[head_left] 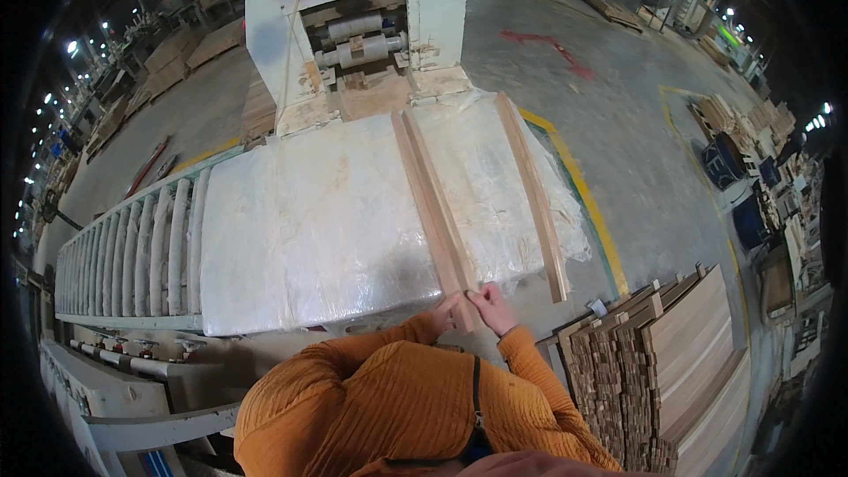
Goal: The person feeds thin wooden planks into a machine and collects them as they emerge. They then stack the processed planks neatly on a nearby pile.
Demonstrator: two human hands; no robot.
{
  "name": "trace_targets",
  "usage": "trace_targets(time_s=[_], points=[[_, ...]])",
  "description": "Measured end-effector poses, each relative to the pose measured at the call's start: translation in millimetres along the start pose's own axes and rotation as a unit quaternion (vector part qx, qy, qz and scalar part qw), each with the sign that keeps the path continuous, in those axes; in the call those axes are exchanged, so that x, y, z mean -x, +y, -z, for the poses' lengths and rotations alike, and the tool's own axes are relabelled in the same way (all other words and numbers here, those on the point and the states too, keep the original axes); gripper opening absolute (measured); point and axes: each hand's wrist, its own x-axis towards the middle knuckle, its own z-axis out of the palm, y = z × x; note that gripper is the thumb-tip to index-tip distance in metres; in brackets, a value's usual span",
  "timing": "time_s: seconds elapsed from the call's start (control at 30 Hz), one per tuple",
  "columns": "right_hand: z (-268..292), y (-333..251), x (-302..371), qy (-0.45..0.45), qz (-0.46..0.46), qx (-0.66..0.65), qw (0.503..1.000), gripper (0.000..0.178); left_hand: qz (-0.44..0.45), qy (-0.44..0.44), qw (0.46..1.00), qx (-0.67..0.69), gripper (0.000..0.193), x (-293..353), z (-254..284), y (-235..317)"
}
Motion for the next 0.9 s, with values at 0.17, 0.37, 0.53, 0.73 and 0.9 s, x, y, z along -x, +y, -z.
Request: trace_targets(time_s=[0.17,0.37,0.53,0.73,0.9], points=[[-26.4,2.4,-2.8,-0.059,0.006,0.006,0.998,0.049,0.069,-0.025,0.990,-0.121,0.076,-4.9,17.6,8.7],[-23.6,9.7,11.1,-0.038,-0.023,-0.192,0.980,0.048,0.115,-0.036,0.973,-0.198,0.073,-11.9,44.8,38.8],[13.9,6.9,16.1,0.108,-0.049,-0.064,0.991,0.048,0.094,-0.005,0.979,-0.183,0.064,-19.6,62.0,66.4],[90.1,-5.8,16.1,0.183,-0.030,0.209,0.960,0.042,0.111,0.042,0.983,-0.142,0.045,-32.0,73.0,98.9],[98.7,3.0,10.7,0.163,-0.179,0.341,0.908,0.043,0.063,0.027,0.997,-0.021,0.044,-55.5,100.2,140.1]])
